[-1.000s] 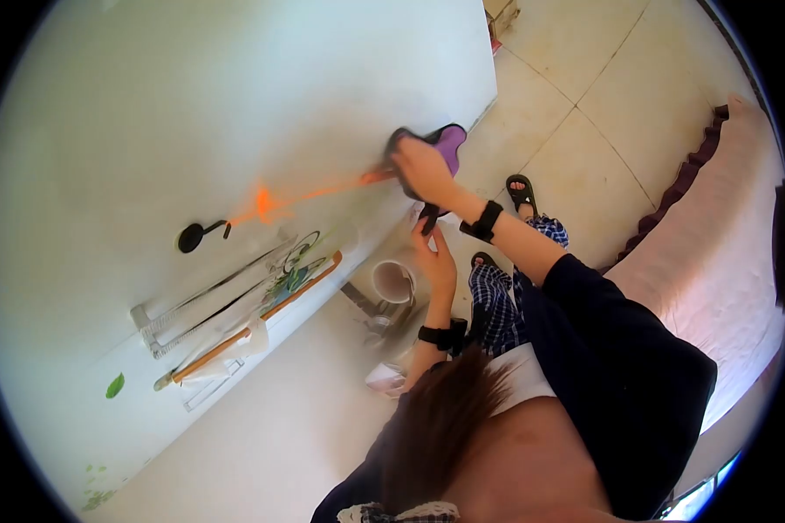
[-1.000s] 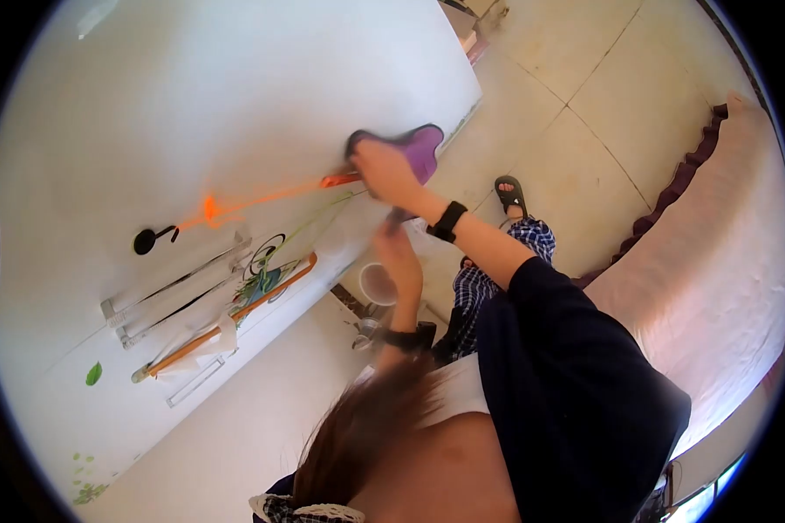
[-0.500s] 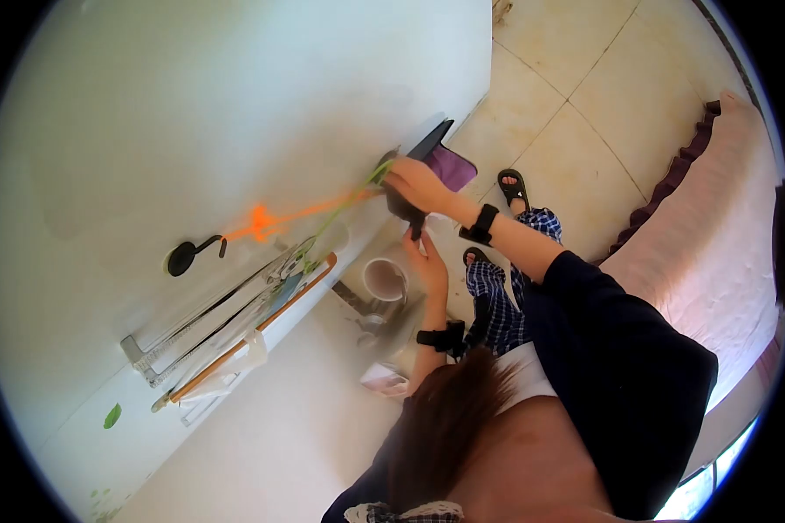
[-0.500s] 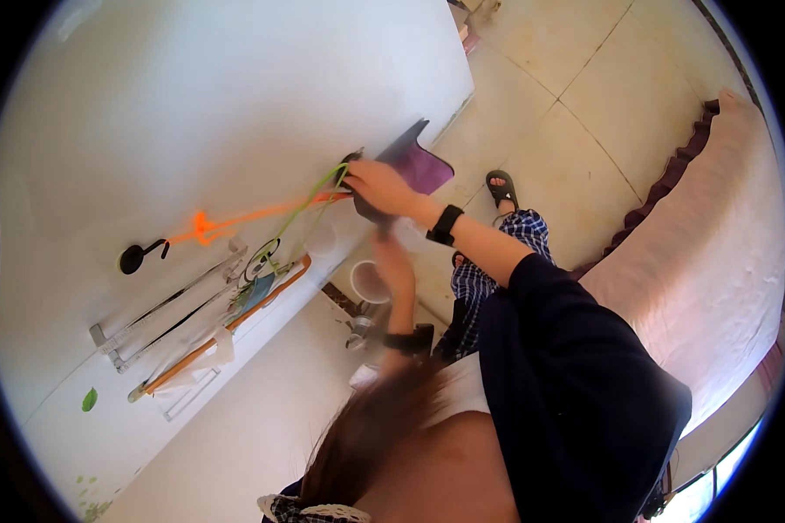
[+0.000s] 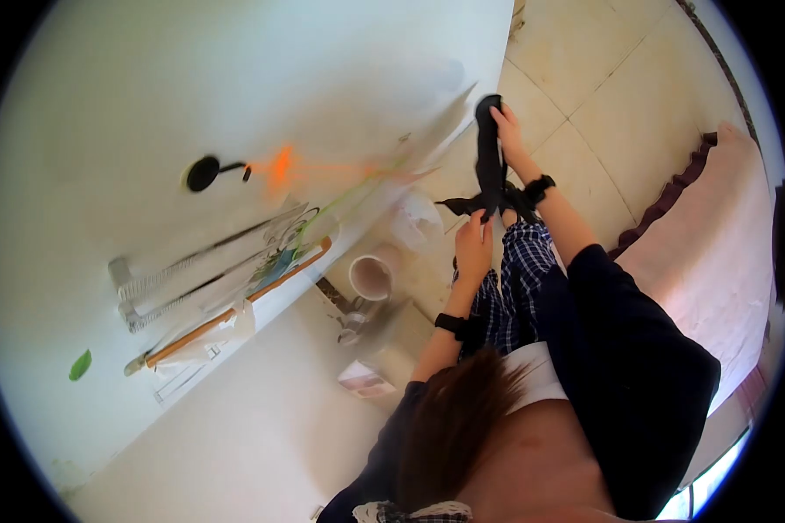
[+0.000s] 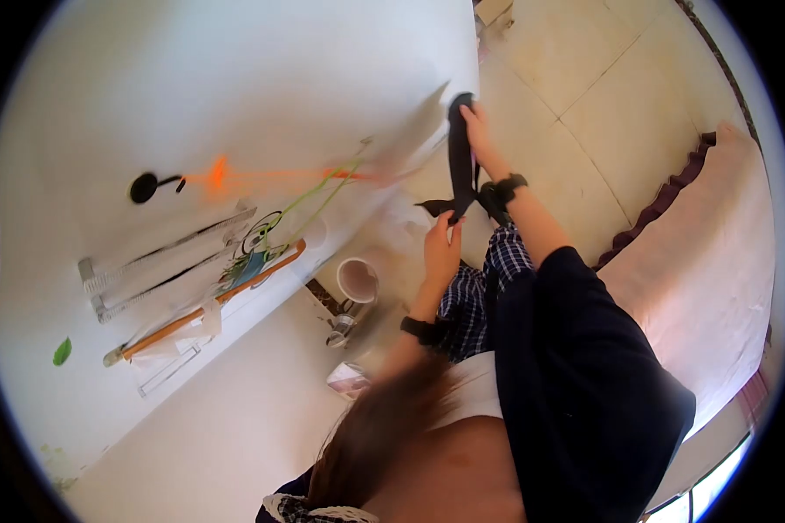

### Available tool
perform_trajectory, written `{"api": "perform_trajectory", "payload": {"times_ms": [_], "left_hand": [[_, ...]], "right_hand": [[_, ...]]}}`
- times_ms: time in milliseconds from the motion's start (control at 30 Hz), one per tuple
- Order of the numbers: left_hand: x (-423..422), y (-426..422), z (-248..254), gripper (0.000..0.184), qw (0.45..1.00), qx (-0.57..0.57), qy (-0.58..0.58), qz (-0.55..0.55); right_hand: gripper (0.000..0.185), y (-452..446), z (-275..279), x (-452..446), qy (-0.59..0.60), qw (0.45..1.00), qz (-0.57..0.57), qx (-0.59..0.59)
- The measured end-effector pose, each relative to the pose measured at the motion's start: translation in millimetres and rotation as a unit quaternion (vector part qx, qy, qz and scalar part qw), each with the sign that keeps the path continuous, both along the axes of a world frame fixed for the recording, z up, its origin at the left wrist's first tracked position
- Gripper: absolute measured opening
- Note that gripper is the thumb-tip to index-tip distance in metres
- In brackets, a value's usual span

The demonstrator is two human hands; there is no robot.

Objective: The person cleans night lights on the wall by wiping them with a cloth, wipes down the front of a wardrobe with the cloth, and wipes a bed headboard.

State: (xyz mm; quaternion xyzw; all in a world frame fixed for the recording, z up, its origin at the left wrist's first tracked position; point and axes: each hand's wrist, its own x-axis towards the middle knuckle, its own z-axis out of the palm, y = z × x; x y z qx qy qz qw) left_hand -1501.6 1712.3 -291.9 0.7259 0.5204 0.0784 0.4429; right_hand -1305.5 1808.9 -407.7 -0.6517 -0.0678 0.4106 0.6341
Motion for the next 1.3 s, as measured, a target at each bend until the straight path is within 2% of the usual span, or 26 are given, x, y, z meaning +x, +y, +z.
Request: {"api": "perform_trajectory", "payload": {"times_ms": [67, 100, 133, 167, 233, 267, 300, 333, 367, 433, 467, 500, 533, 633, 767, 867, 967, 1100, 1200, 1233, 1267, 1300], "left_hand": [[-8.8, -9.7, -5.1, 0.026, 0.999, -0.047, 0.003, -0.004], [-19.1, -15.9, -14.1, 0.026, 0.998, -0.066, -0.008, 0.003], [-31.2, -22.7, -25.2, 0.026, 0.996, -0.089, -0.018, 0.007], [-40.3, -28.1, -38.0, 0.026, 0.995, -0.099, -0.018, -0.014], [-37.9, -31.3, -33.0, 0.026, 0.989, -0.093, 0.003, -0.112], [-38.4, -31.2, -27.7, 0.026, 0.984, -0.086, 0.018, -0.158], [-35.9, -31.8, -21.7, 0.027, 0.975, -0.081, 0.014, -0.205], [-37.2, -37.6, -11.6, 0.027, 0.973, -0.086, -0.002, -0.215], [-37.2, -42.5, -0.4, 0.027, 0.97, -0.088, -0.021, -0.227], [-36.3, -49.1, 13.4, 0.026, 0.964, -0.063, -0.054, -0.254], [-40.0, -53.5, 27.9, 0.027, 0.959, -0.074, -0.077, -0.264], [-42.9, -56.8, 42.6, 0.027, 0.955, -0.086, -0.087, -0.269], [-47.0, -61.5, 52.8, 0.027, 0.951, -0.098, -0.096, -0.275], [-48.7, -70.2, 55.6, 0.03, 0.929, -0.105, -0.206, -0.289], [-51.8, -67.3, 118.3, 0.034, 0.921, -0.062, -0.204, -0.326], [-60.1, -67.4, 155.7, 0.034, 0.92, 0.0, -0.261, -0.293], [-78.2, -64.3, 190.4, 0.027, 0.918, 0.096, -0.316, -0.219], [-97.0, -54.8, 216.0, 0.025, 0.888, 0.163, -0.411, -0.127], [-106.0, -53.7, 249.1, 0.03, 0.876, 0.2, -0.425, -0.105], [-106.1, -52.7, 249.6, 0.041, 0.878, 0.173, -0.431, -0.114], [-107.3, -52.4, 254.2, 0.045, 0.866, 0.208, -0.441, -0.11], [-107.7, -53.3, 262.6, 0.05, 0.853, 0.243, -0.451, -0.105]], "right_hand": [[0.023, -38.5, -49.3, 17.6, -0.044, 0.998, -0.029, -0.044], [0.023, -63.7, -57.9, 28.7, 0.046, 0.999, -0.008, -0.004], [0.023, -88.0, -51.8, 35.0, 0.028, 0.993, -0.004, -0.111], [0.025, -113.4, -45.7, 39.5, 0.029, 0.987, -0.008, -0.155], [0.022, -179.4, -116.2, 60.8, -0.12, 0.973, 0.023, -0.198], [0.022, -209.5, -126.5, 72.6, -0.121, 0.976, 0.042, -0.175], [0.021, -233.9, -114.7, 75.9, -0.14, 0.976, 0.014, -0.167], [0.02, -249.2, -53.8, 69.1, -0.035, 0.986, 0.001, -0.161], [0.018, -265.7, -24.4, 66.1, -0.025, 0.988, -0.047, -0.142], [0.022, -319.7, -45.0, 102.7, -0.108, 0.99, 0.028, -0.09], [0.018, -322.7, 2.9, 94.5, -0.165, 0.979, 0.021, -0.115], [0.015, -305.3, 115.1, 67.9, -0.078, 0.96, 0.049, -0.264], [0.016, -308.4, 142.4, 58.3, -0.095, 0.97, 0.006, -0.223], [0.011, -321.9, 189.5, 65.4, -0.141, 0.983, -0.015, -0.118], [0.013, -323.4, 267.5, 68.0, -0.236, 0.97, -0.006, -0.065], [0.017, -313.5, 360.2, 33.9, -0.294, 0.956, -0.014, -0.022], [0.022, -298.3, 421.6, -3.2, -0.358, 0.931, 0.03, 0.059], [0.029, -287.8, 479.9, -34.1, -0.409, 0.899, 0.114, 0.112], [0.035, -287.4, 536.2, -35.0, -0.444, 0.869, 0.201, 0.083], [0.037, -287.2, 548.7, -39.5, -0.447, 0.871, 0.179, 0.096], [0.039, -283.5, 562.1, -44.5, -0.449, 0.872, 0.159, 0.111], [0.039, -280.7, 581.8, -52.9, -0.451, 0.851, 0.231, 0.134]]}}
